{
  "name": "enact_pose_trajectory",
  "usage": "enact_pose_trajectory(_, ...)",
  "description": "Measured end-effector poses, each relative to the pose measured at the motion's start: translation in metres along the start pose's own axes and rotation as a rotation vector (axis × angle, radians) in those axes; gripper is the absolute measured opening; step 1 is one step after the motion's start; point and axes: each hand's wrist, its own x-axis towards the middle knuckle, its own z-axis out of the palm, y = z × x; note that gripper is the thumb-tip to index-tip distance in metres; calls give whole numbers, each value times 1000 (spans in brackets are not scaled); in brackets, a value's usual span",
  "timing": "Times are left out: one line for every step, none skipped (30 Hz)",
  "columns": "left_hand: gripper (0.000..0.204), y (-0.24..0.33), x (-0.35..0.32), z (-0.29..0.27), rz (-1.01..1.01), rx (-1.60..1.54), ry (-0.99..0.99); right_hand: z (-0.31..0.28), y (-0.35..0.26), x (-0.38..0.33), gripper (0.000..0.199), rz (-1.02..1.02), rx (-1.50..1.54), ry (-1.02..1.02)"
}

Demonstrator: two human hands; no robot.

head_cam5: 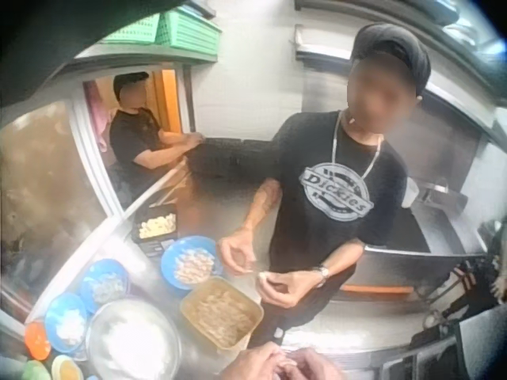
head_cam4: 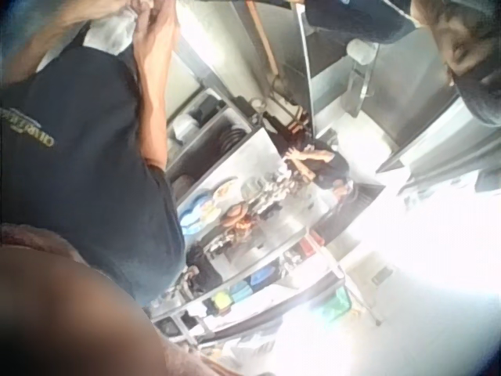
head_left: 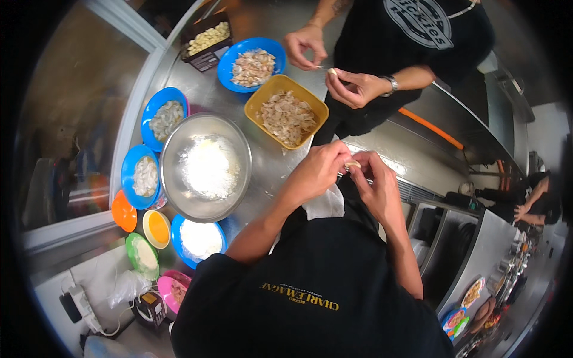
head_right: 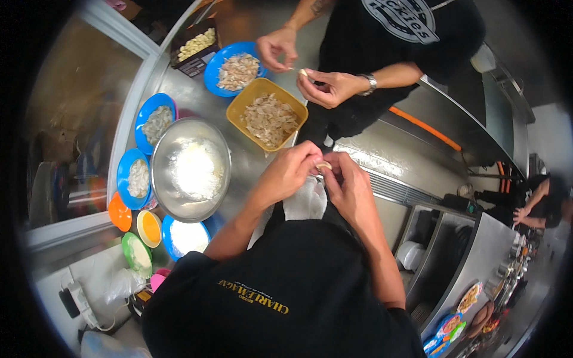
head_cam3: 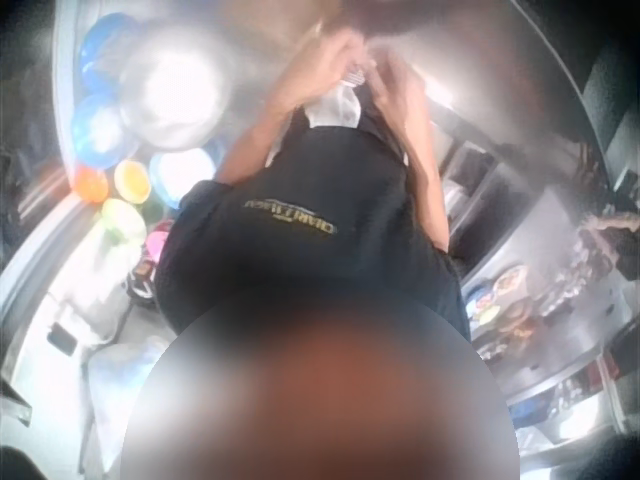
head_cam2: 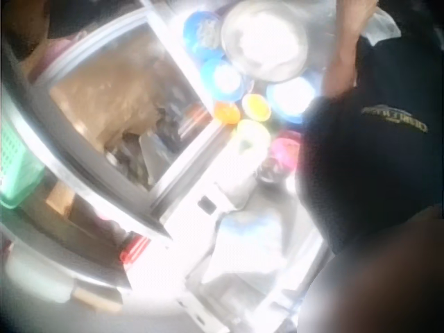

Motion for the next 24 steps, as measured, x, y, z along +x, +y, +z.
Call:
enact_pose_trajectory(14, -7, -2, 3, 54, 50, 55, 3, 3, 2, 21, 36, 76, 0)
enact_pose_trajectory(13, -11, -2, 6, 108, 99, 104, 4, 7, 5, 22, 76, 154, 8)
enact_pose_trajectory(15, -13, -4, 10, 100, 79, 158, 6, 11, 8, 23, 109, 311, -37)
enact_pose_trajectory(15, -13, -5, 12, 89, 66, 168, 9, 15, 11, 21, 151, 495, -59)
enact_pose_trajectory(16, -10, -7, 11, 74, 61, 182, 10, 19, 14, 21, 162, 532, -91)
enact_pose_trajectory(17, -9, -8, 12, 59, 56, 196, 9, 23, 16, 21, 172, 569, -123)
enact_pose_trajectory(19, -10, -9, 12, 69, 79, 225, 10, 26, 18, 22, 195, 603, -149)
enact_pose_trajectory(19, -11, -10, 13, 41, 49, 247, 10, 29, 19, 22, 218, 636, -175)
enact_pose_trajectory(19, -11, -10, 14, 14, 19, 270, 9, 32, 19, 23, 240, 670, -201)
enact_pose_trajectory(19, -11, -10, 13, -13, -4, 297, 10, 34, 20, 23, 269, 719, -212)
enact_pose_trajectory(17, -11, -7, 12, -61, -22, 347, 10, 35, 21, 23, 298, 768, -223)
enact_pose_trajectory(16, -15, -4, 8, -46, 94, 406, 9, 36, 21, 24, 327, 816, -233)
enact_pose_trajectory(14, -22, 1, 1, -26, 211, 463, 8, 34, 21, 24, 346, 866, -231)
enact_pose_trajectory(12, -31, 6, -7, -9, 333, 522, 7, 30, 21, 24, 365, 919, -235)
enact_pose_trajectory(12, -43, 12, -14, -32, 390, 534, 6, 28, 21, 24, 384, 973, -237)
enact_pose_trajectory(11, -60, 16, -21, -56, 448, 551, 5, 27, 22, 25, 392, 1009, -249)
enact_pose_trajectory(11, -75, 19, -27, -84, 506, 569, 5, 28, 23, 25, 402, 1046, -264)
enact_pose_trajectory(11, -88, 21, -31, -93, 531, 548, 4, 28, 24, 25, 413, 1084, -276)
enact_pose_trajectory(11, -97, 24, -34, -101, 553, 527, 4, 28, 24, 26, 422, 1096, -276)
enact_pose_trajectory(12, -104, 25, -36, -109, 575, 505, 3, 28, 24, 26, 431, 1108, -276)
enact_pose_trajectory(12, -110, 23, -37, -90, 604, 523, 2, 28, 24, 26, 440, 1121, -276)
enact_pose_trajectory(13, -110, 24, -36, -68, 627, 535, 1, 31, 23, 25, 440, 1141, -258)
enact_pose_trajectory(14, -109, 24, -34, -47, 650, 547, 2, 35, 22, 25, 440, 1162, -241)
enact_pose_trajectory(15, -108, 23, -32, -41, 660, 563, 2, 38, 22, 25, 440, 1182, -224)
